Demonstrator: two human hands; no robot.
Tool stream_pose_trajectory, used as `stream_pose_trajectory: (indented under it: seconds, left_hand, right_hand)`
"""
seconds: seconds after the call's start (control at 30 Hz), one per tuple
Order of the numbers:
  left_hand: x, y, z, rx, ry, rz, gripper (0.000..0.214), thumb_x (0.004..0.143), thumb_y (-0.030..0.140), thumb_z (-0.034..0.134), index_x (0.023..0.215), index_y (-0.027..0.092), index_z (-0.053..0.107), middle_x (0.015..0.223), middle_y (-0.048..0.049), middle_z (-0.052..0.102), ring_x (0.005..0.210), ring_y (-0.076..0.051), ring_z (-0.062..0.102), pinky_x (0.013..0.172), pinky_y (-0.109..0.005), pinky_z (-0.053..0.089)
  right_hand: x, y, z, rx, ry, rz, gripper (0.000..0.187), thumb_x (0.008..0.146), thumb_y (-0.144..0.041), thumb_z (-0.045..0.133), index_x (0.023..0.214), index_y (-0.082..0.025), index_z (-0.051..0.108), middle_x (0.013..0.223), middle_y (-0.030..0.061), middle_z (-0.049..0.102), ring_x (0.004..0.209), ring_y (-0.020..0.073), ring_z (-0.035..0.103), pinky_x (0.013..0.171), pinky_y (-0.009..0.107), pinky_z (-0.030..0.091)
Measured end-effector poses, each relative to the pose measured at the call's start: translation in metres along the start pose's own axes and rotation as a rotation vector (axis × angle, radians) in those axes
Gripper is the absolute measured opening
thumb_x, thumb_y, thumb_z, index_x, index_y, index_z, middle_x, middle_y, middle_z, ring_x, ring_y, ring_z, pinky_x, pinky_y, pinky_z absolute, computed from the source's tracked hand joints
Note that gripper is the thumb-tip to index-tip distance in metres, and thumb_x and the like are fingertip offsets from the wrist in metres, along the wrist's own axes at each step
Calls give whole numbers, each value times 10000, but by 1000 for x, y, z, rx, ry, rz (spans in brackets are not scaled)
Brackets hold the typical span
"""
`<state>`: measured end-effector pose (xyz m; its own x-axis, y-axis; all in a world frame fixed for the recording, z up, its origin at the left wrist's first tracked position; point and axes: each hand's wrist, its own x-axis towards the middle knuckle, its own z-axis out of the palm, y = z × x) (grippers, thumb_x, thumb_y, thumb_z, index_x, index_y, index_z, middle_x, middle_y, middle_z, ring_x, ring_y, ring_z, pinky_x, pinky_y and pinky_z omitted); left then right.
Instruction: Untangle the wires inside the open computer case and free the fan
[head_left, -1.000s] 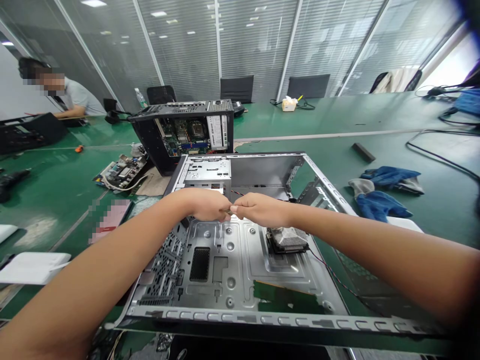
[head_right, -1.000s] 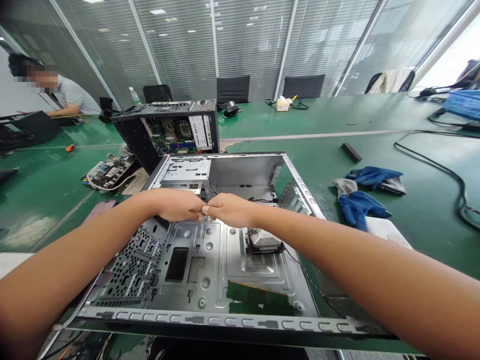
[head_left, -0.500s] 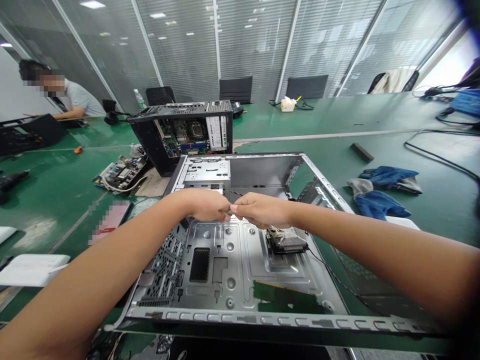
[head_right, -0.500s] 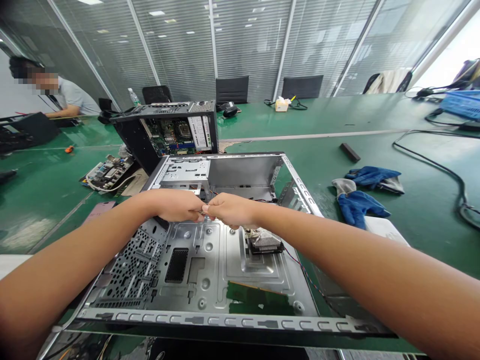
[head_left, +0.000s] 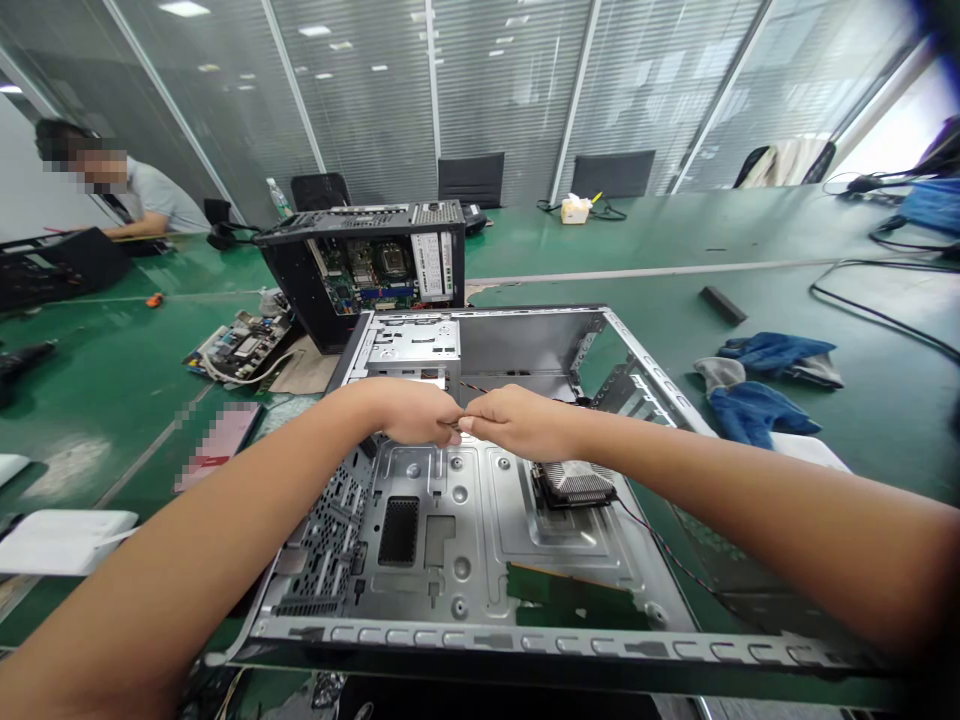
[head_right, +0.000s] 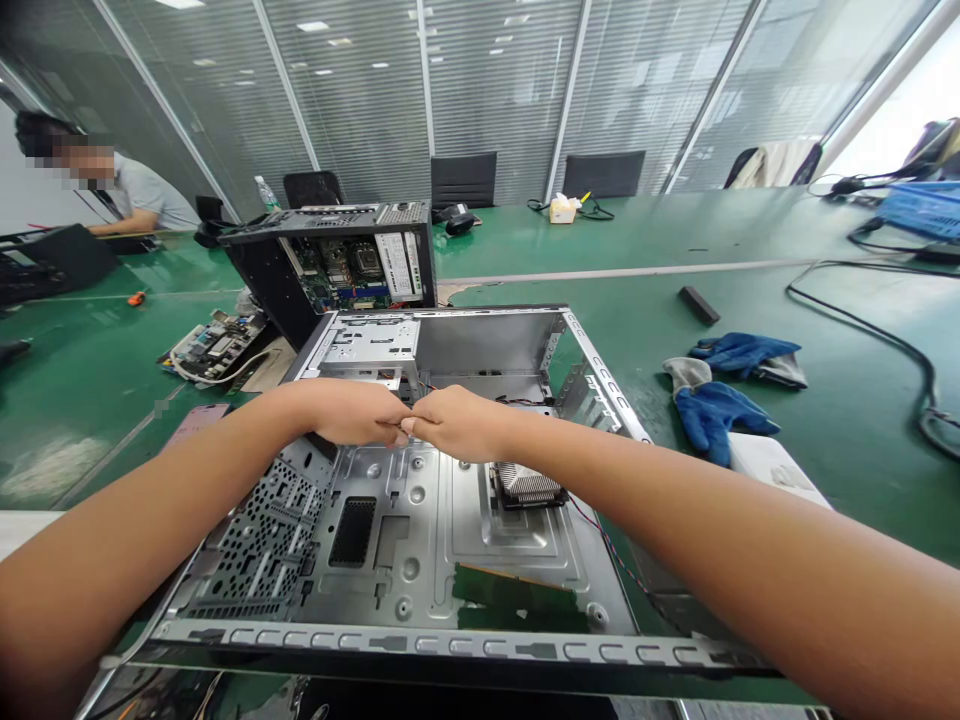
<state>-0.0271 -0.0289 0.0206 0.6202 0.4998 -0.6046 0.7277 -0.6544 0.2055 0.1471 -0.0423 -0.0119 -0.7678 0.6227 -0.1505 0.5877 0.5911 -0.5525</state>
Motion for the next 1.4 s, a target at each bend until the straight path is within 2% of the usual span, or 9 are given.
stream_pose_trajectory:
  seconds: [0.17, 0.5, 0.9, 1.0, 1.2, 1.4]
  left_hand:
    - [0, 0, -1, 3, 1, 2, 272, 882, 335, 437, 922, 165, 645, 821, -56, 643, 673, -148, 516, 591, -269, 369]
    - [0, 0, -1, -10, -4, -5, 319, 888, 349, 421, 998, 173, 663, 864, -73, 666, 704, -169, 538, 623, -275, 391]
    - [-1, 0, -1, 11, -2, -1, 323, 888, 360, 422, 995, 171, 660, 820, -69, 649, 665, -158, 512, 591, -273, 381]
    - [-2, 0, -1, 8, 1, -2, 322, 884, 367, 427, 998, 175, 658, 807, -62, 644, 670, -156, 514, 597, -270, 380]
    - [-4, 2, -2, 13, 3, -24, 328, 864, 341, 429, 1005, 168, 669, 847, -77, 656, 697, -180, 529, 617, -293, 389]
    - [-2, -1, 1, 27, 16, 13, 332, 856, 349, 423, 1015, 182, 662, 887, -81, 659, 702, -188, 530, 628, -308, 396]
  right_hand:
    - [-1, 0, 0, 76, -12, 27, 335, 934, -332, 344, 624, -205, 363, 591, -32, 365, 569, 114, 345, 562, 277, 261]
    - [-7, -8, -5, 358, -51, 127, 339, 929, -302, 358, 606, -201, 380, 545, -65, 266, 500, 88, 212, 480, 262, 191]
    - [-8, -7, 0, 633, -104, 245, 322, 962, -342, 363, 682, -198, 433, 439, -105, 216, 415, 72, 169, 414, 227, 169]
    - [-8, -8, 0, 575, -92, 232, 327, 956, -349, 355, 668, -206, 414, 461, -98, 217, 429, 80, 186, 429, 233, 188]
    - [-4, -7, 1, 175, 60, 69, 345, 921, -314, 376, 596, -202, 342, 567, -43, 337, 542, 100, 307, 531, 261, 247]
    - [-3, -4, 3, 36, 54, 31, 298, 918, -318, 374, 645, -201, 404, 618, -14, 430, 587, 123, 365, 584, 273, 269]
